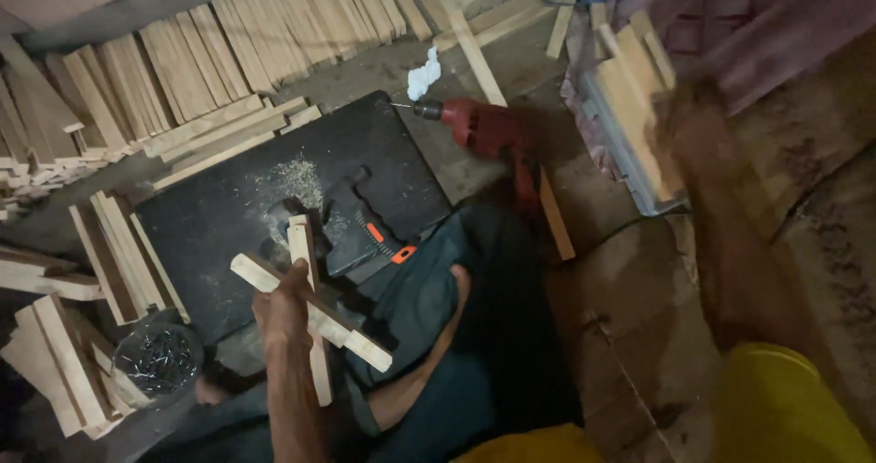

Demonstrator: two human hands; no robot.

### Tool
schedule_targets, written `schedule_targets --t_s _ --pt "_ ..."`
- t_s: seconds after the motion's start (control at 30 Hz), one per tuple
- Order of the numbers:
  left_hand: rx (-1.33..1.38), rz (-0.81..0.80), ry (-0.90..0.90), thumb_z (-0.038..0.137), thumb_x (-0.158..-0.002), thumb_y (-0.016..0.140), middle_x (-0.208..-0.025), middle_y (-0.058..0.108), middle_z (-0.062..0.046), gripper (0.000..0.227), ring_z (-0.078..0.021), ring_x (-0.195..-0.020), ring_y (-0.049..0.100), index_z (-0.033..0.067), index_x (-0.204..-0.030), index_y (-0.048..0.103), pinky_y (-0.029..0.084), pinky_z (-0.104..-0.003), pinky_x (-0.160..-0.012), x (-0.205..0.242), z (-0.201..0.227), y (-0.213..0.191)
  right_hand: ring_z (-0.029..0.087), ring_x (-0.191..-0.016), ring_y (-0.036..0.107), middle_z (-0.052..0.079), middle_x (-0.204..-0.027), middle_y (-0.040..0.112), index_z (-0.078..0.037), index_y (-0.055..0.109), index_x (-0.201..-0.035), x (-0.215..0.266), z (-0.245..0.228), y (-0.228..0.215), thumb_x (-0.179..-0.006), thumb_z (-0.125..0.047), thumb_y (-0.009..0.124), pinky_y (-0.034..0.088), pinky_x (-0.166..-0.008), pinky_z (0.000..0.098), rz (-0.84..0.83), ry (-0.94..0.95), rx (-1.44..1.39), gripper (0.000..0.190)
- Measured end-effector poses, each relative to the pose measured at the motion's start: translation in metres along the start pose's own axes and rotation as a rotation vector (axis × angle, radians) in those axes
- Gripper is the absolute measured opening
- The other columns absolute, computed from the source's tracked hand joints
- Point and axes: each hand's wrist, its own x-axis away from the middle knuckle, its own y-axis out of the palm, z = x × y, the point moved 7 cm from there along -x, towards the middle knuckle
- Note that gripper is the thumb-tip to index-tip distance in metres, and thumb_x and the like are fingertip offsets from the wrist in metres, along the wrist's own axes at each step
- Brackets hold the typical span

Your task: The person assembles small wooden frames by nailing two pieces of wood together with a hammer. They then use a power drill to secure the pieces further. The person handles multiple wooden pieces and nails during the process.

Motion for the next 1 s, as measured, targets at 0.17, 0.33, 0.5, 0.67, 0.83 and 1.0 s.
schedule_targets --t_s 0.17,0.33,0.5,0.67,0.83,1.0 --pt "0.042 -0.029 -0.017 0.033 -0.091 0.072 -0.109 0.069 -0.009 0.047 -0.0293 -0.098 0.065 0.0065 -0.130 0.067 0.047 -0.047 -0.081 0.012 0.009 0.001 0.044 -0.077 0.067 0.025 -0.090 0.072 0.010 0.069 -0.131 -0.001 0.014 -0.009 -0.119 -0.042 0.055 0.055 -0.071 0.0528 0.271 0.346 -0.760 0.054" --pt "0.043 -0.047 -0.048 0.033 -0.090 0.071 -0.112 0.066 -0.009 0.053 -0.0280 -0.103 0.064 0.0096 -0.136 0.060 0.049 -0.044 -0.087 0.008 0.005 0.003 0.056 -0.127 0.049 0.036 -0.145 0.055 0.009 0.057 -0.149 0.001 0.012 -0.016 -0.112 -0.048 0.042 0.034 -0.107 0.0612 -0.126 0.479 -1.121 0.070" --pt "0.074 -0.022 -0.011 0.034 -0.091 0.075 -0.097 0.064 -0.007 0.035 -0.0264 -0.090 0.063 0.0069 -0.112 0.067 0.046 -0.046 -0.077 -0.014 -0.009 0.005 0.061 -0.128 0.050 0.040 -0.147 0.059 0.015 0.047 -0.157 0.008 -0.004 0.002 -0.121 -0.053 0.033 0.042 -0.093 0.0783 -0.018 0.461 -0.852 0.078" --pt "0.061 -0.032 0.080 0.039 -0.089 0.080 -0.104 0.064 -0.017 0.045 -0.0387 -0.100 0.063 0.0032 -0.112 0.065 0.042 -0.062 -0.084 -0.014 -0.007 0.009 0.059 -0.134 0.042 0.040 -0.145 0.046 0.011 0.046 -0.156 -0.004 -0.021 -0.096 -0.110 -0.048 0.046 0.043 -0.099 0.0716 -0.084 0.514 -1.037 0.075" --pt "0.070 0.000 0.174 0.045 -0.086 0.087 -0.106 0.065 -0.024 0.062 -0.0489 -0.108 0.066 -0.0037 -0.119 0.065 0.043 -0.072 -0.086 -0.037 -0.022 0.005 0.053 -0.145 0.042 0.027 -0.153 0.049 -0.028 0.039 -0.165 0.017 -0.101 -0.074 -0.102 -0.040 0.058 0.047 -0.101 0.0707 -0.248 0.318 -1.140 0.068" --pt "0.047 0.068 0.197 0.041 -0.080 0.090 -0.083 0.068 -0.018 0.053 -0.0381 -0.075 0.070 0.0042 -0.112 0.071 0.047 -0.058 -0.066 -0.071 -0.040 0.007 0.042 -0.124 0.059 0.015 -0.142 0.056 -0.027 0.073 -0.137 0.020 -0.107 -0.090 -0.097 -0.044 0.062 0.054 -0.081 0.0561 0.113 0.598 -0.880 0.044"
